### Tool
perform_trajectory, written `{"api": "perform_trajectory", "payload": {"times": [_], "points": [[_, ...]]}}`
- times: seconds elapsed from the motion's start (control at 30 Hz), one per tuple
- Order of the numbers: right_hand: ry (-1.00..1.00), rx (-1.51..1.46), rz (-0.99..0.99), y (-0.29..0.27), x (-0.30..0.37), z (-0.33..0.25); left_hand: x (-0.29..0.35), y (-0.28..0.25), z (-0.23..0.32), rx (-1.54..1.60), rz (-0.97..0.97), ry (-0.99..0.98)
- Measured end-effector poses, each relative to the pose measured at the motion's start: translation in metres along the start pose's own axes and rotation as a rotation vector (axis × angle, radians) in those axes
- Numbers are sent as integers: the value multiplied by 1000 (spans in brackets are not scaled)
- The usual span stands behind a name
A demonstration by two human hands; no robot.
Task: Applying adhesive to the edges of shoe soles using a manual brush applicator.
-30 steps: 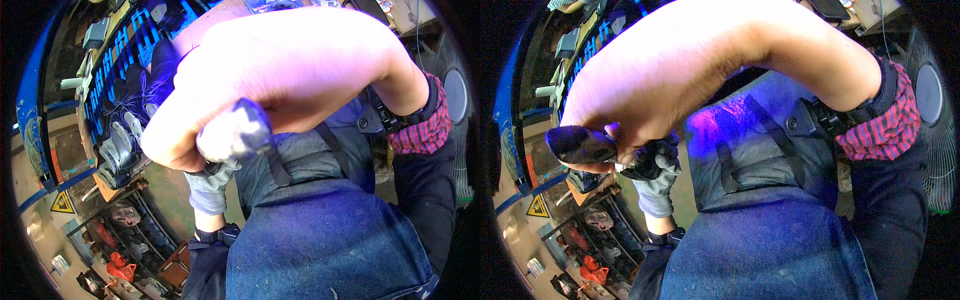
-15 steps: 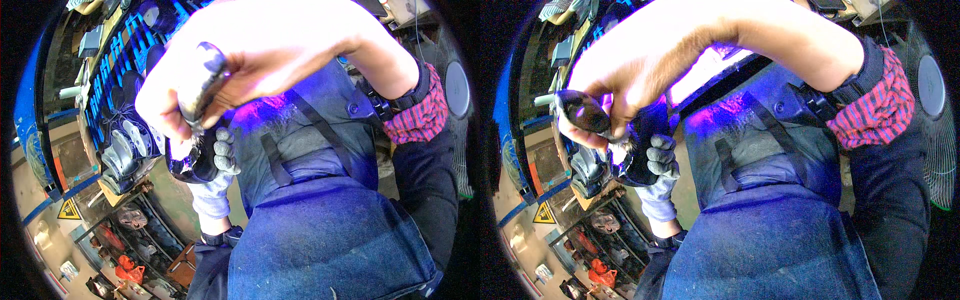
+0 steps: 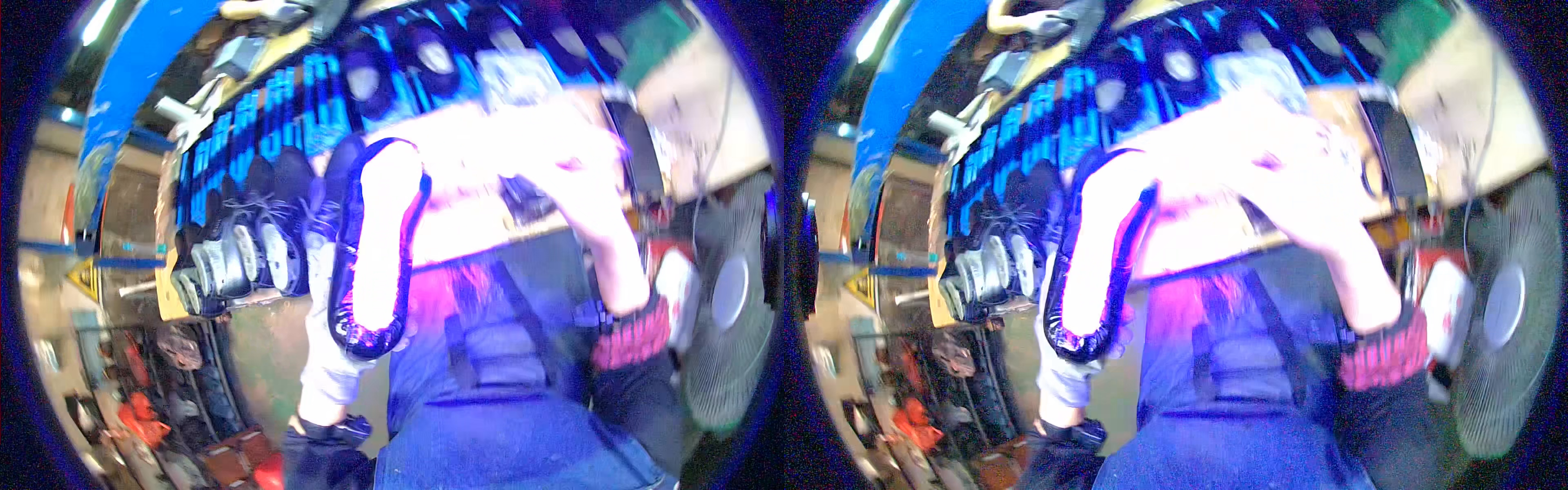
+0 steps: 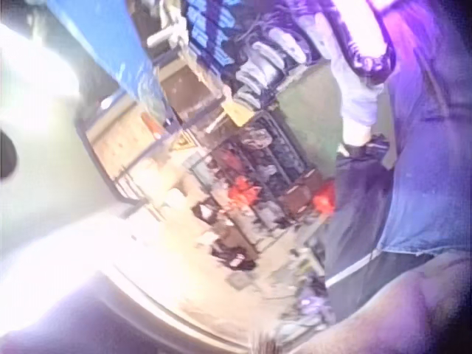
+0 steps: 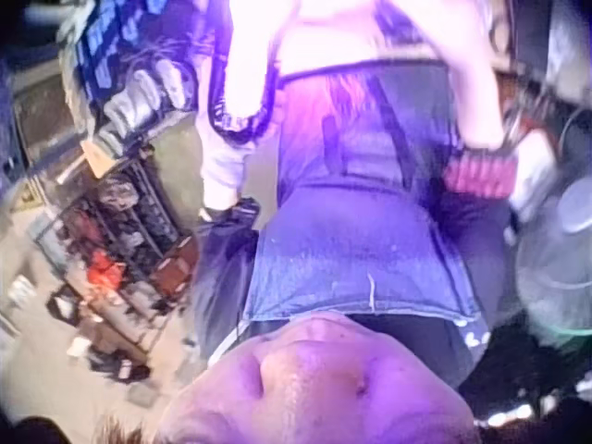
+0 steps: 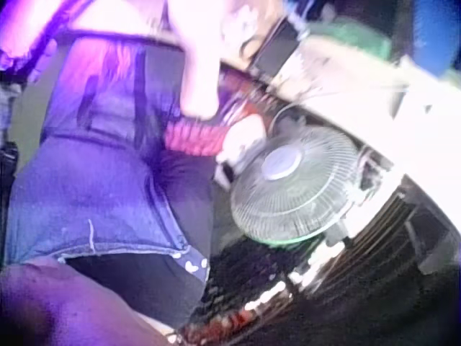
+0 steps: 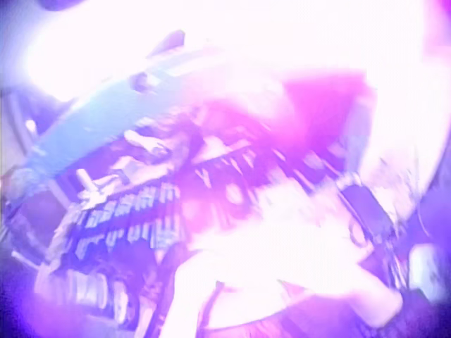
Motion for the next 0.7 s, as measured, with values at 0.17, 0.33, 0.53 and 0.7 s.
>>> {"api": "perform_trajectory", "payload": {"times": [0.17,0.33,0.53,0.7], "points": [[65,-225,-7,-39,22,-7,-32,78,81,-709,144,563],[103,-293,17,-45,25,9,-119,89,223,-1546,364,812],[147,-264,32,-54,26,16,-205,73,256,-2294,1103,818],[216,-165,-15,-54,25,16,-202,53,267,-2499,949,423]]}}
Point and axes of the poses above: each hand's wrist, its own x-axis away from the middle knuckle, its own y-axis out of the palm, z = x × y, the point moved 1 cm from there along -x, towards the middle knuckle, and after that the axes turned 7 degrees about x, right-handed, at the moved point
